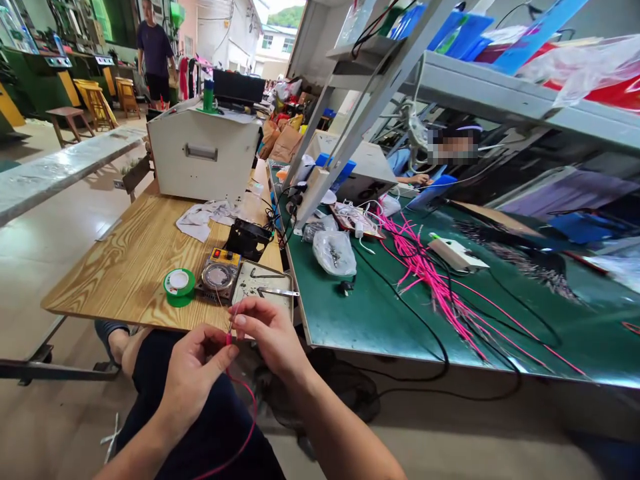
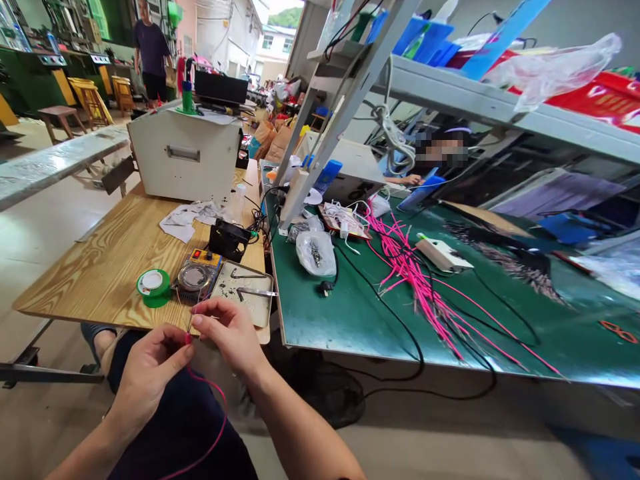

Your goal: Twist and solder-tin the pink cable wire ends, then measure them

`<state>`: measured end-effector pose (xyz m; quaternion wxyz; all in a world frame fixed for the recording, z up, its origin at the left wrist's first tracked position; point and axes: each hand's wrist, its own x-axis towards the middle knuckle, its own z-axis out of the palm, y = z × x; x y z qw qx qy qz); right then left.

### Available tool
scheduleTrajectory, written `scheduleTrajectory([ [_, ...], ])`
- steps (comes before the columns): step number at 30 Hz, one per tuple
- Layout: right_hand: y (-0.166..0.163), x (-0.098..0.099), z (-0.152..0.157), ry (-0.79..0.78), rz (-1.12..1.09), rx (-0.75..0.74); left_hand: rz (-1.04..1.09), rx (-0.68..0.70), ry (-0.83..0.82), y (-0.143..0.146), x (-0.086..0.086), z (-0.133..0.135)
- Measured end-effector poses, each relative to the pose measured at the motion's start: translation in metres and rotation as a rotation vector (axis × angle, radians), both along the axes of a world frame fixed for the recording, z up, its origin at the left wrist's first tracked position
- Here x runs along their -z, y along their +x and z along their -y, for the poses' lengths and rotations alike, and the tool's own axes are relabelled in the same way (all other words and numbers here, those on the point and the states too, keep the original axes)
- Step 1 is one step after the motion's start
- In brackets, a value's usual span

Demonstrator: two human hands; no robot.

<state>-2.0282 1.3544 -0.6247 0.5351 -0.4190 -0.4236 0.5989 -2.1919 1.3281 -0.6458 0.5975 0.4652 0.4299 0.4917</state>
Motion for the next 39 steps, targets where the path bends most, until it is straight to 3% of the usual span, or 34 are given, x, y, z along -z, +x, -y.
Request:
scheduleTrajectory([
  [3,0.001,0.001,-0.001,0.024,0.054,0.015,-0.062,-0.022,0.024,-0.001,0.003,-0.002],
  [9,0.008,0.002,0.005,0.274,0.315,0.295,-0.137,-0.095,0.113,-0.002,0.006,-0.006],
  [11,0.007,0.001,0.005,0.254,0.302,0.219,-0.146,-0.101,0.124,-0.002,0.005,-0.008],
  [14,0.002,-0.001,0.000,0.101,0.137,-0.007,-0.160,-0.095,0.123,-0.002,0.002,-0.010],
  [16,-0.002,-0.002,-0.006,0.010,0.029,-0.079,-0.164,-0.087,0.120,-0.002,0.000,-0.010],
  [39,-0.021,0.004,-0.008,-0.100,-0.079,-0.022,-0.153,-0.077,0.094,-0.010,0.004,-0.006],
])
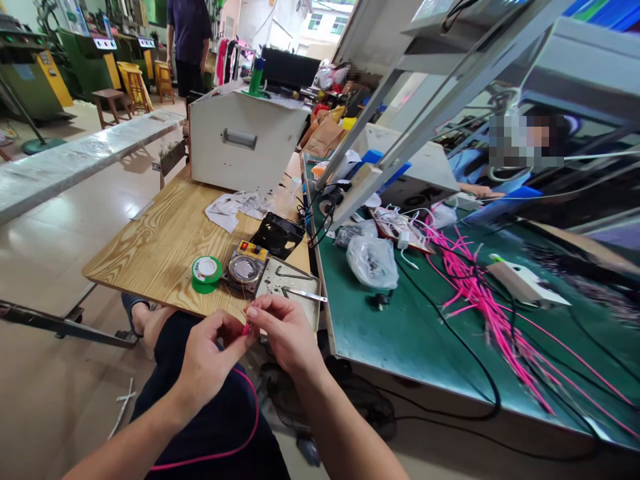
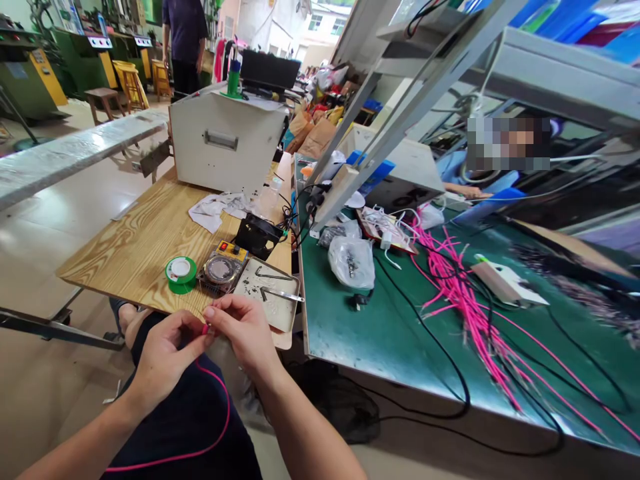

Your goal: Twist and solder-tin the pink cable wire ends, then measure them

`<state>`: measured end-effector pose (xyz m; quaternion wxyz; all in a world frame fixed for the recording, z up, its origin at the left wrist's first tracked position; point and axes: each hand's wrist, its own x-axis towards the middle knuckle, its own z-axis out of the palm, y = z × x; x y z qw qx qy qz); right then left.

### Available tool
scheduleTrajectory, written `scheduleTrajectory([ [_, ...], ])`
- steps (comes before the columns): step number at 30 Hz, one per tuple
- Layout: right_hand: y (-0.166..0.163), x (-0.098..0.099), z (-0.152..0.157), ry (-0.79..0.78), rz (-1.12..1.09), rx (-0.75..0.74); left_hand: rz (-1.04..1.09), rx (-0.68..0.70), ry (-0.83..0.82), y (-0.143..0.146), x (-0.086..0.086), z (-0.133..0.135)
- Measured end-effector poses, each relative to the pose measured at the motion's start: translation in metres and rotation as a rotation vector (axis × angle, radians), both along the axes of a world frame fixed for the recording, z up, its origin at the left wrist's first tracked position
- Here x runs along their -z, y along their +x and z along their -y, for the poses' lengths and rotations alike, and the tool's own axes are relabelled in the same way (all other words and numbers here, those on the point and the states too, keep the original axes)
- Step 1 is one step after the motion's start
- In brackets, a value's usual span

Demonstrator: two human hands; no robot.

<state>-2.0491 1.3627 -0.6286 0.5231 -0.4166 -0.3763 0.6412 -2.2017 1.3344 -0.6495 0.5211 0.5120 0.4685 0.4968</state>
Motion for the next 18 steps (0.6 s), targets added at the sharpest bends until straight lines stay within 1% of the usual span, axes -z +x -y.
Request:
scheduleTrajectory([
  [5,-0.0024,0.0003,0.0016,0.017,-0.009,-0.009,0.033,0.039,0.006,-0.0037,0.0006,-0.0005],
  [9,-0.0050,-0.0008,0.0010,0.065,-0.019,0.010,0.116,0.060,-0.001,-0.0047,0.0009,-0.0022],
  [13,-0.0066,-0.0029,-0.0005,0.127,-0.002,0.033,0.226,0.019,-0.022,-0.0005,-0.0002,-0.0037],
  [18,-0.0058,-0.0066,0.0000,0.103,-0.014,0.022,0.339,-0.049,-0.078,0.0037,-0.0017,-0.0035],
])
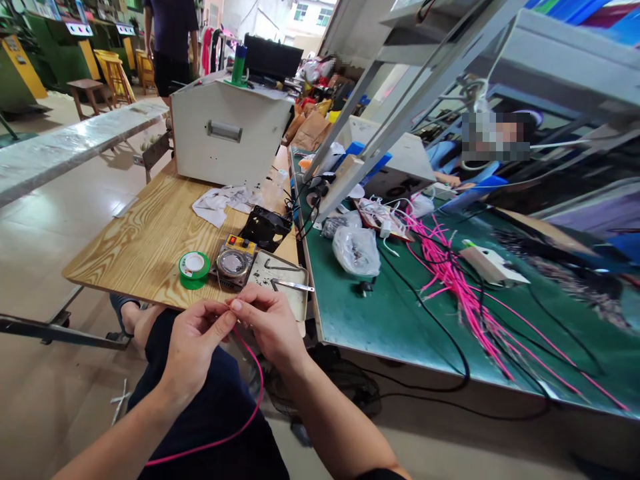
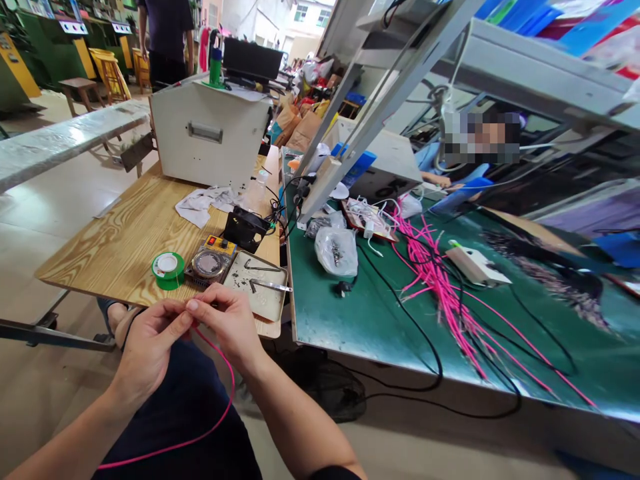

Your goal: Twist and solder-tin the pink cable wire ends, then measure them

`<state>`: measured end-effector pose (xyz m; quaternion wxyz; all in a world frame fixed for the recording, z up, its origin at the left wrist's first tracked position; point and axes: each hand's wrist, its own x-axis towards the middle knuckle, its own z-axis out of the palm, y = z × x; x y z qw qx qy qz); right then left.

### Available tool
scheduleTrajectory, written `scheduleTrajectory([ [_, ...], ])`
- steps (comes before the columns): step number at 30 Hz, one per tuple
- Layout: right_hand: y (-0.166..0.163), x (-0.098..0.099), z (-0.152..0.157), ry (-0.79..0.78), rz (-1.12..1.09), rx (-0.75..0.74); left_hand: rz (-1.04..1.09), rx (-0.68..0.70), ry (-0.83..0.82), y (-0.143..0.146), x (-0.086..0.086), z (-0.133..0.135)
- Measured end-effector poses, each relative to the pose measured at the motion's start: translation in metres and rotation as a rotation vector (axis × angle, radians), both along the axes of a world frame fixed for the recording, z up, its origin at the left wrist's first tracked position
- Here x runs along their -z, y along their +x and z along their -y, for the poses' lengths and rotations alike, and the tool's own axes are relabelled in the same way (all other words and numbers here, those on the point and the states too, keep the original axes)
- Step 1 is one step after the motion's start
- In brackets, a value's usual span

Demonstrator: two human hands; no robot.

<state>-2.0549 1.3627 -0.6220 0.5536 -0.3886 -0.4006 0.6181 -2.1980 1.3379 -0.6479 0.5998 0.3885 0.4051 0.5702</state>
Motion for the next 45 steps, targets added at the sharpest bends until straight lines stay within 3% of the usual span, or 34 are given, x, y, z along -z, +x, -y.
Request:
scheduleTrajectory([
  [4,0.004,-0.003,0.005,-0.035,0.067,-0.049,-0.052,-0.099,0.006,0.000,-0.003,0.002],
  [6,0.006,-0.003,0.009,0.026,0.165,0.013,-0.072,-0.159,0.031,0.001,-0.005,0.003],
  [8,0.006,-0.002,0.013,0.219,0.331,0.165,-0.066,-0.199,0.039,0.002,-0.008,0.003],
  [11,0.009,0.002,0.014,0.738,0.653,0.396,-0.056,-0.226,0.036,0.004,-0.012,0.004],
  [14,0.016,0.010,0.008,1.160,0.906,0.489,-0.063,-0.223,0.028,0.005,-0.014,0.005],
  [17,0.027,0.016,0.000,1.356,1.028,0.489,-0.046,-0.198,-0.006,0.005,-0.012,0.007],
  [23,0.041,0.007,-0.012,1.561,1.132,0.365,0.016,-0.138,-0.097,0.007,-0.010,0.010],
  [30,0.054,0.009,-0.017,1.491,1.214,0.071,0.065,-0.117,-0.146,0.015,-0.014,0.011],
  [36,0.058,0.009,-0.022,1.699,1.193,0.196,0.151,-0.138,-0.211,0.023,-0.017,0.013],
  [42,0.076,0.007,-0.034,1.524,1.118,-0.073,0.302,-0.183,-0.241,0.037,-0.016,0.011],
  [45,0.082,0.017,-0.044,1.476,1.105,-0.083,0.316,-0.211,-0.190,0.046,-0.008,0.008],
])
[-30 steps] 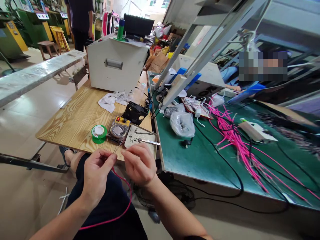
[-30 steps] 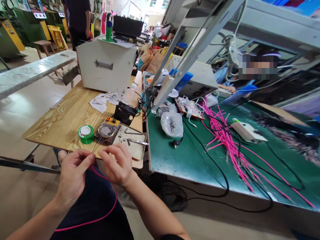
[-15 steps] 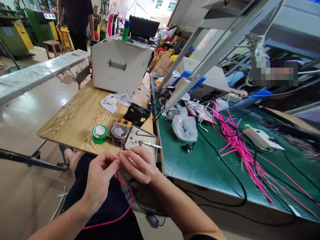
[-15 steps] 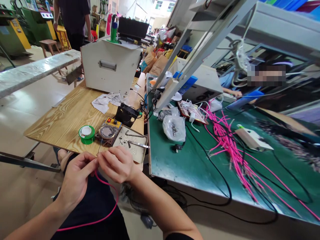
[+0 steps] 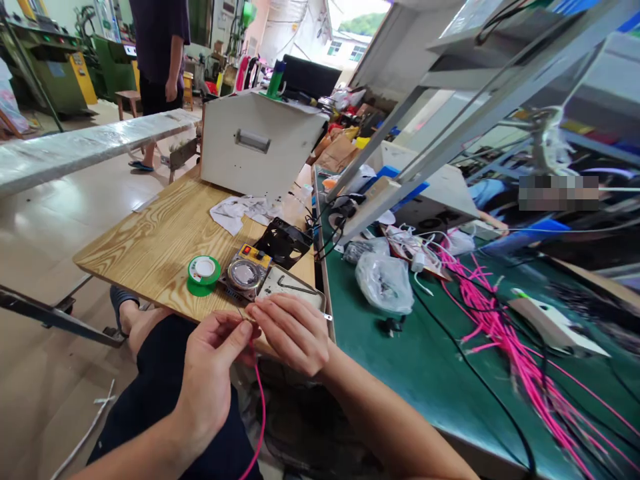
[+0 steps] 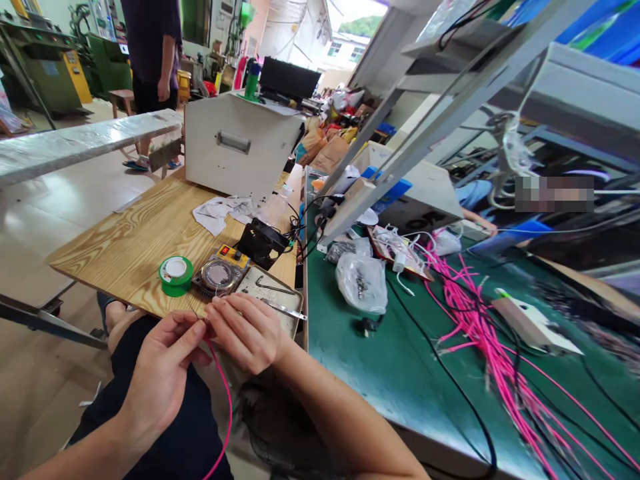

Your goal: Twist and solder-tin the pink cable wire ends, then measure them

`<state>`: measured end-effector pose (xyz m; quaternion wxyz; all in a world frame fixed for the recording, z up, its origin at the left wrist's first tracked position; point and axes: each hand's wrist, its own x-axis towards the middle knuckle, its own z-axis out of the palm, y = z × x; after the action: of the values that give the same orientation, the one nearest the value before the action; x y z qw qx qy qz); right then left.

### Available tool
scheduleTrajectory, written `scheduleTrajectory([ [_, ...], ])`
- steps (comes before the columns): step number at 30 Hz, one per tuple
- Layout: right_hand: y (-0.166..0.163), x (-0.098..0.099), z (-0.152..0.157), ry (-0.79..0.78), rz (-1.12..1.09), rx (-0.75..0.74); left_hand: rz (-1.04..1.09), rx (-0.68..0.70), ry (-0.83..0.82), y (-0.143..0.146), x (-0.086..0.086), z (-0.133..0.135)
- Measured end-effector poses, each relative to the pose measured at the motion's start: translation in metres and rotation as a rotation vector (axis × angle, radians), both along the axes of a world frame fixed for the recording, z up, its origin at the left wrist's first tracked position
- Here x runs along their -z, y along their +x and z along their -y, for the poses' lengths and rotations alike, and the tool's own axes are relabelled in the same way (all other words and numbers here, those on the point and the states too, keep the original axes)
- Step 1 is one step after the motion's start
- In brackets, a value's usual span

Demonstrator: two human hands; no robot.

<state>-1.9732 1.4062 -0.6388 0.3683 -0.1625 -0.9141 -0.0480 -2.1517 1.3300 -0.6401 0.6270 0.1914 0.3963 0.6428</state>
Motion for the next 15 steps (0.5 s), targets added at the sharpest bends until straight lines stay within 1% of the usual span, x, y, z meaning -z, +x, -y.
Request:
scheduleTrajectory([
  [2,-0.004,0.010,-0.008,-0.009,-0.117,0.045,-0.033,0.003,0.060,0.007,0.005,-0.002],
  [4,-0.013,0.018,-0.016,-0.033,-0.364,0.113,-0.110,0.015,0.132,0.014,0.009,-0.003],
  [5,-0.019,0.021,-0.020,-0.077,-0.511,0.142,-0.163,0.025,0.166,0.018,0.010,-0.004],
  [6,-0.025,0.022,-0.023,-0.158,-0.653,0.167,-0.225,0.036,0.196,0.022,0.011,-0.004],
  [8,-0.034,0.019,-0.031,-0.415,-0.884,0.195,-0.346,0.062,0.245,0.030,0.014,-0.005],
  [10,-0.037,0.014,-0.039,-0.711,-1.026,0.218,-0.422,0.080,0.274,0.038,0.018,-0.007],
  [11,-0.037,0.012,-0.044,-0.831,-1.069,0.226,-0.442,0.080,0.278,0.042,0.021,-0.008],
  [13,-0.035,0.009,-0.052,-0.976,-1.122,0.212,-0.474,0.066,0.278,0.048,0.027,-0.010],
  [15,-0.032,0.009,-0.059,-1.027,-1.152,0.183,-0.546,0.056,0.299,0.051,0.035,-0.012],
])
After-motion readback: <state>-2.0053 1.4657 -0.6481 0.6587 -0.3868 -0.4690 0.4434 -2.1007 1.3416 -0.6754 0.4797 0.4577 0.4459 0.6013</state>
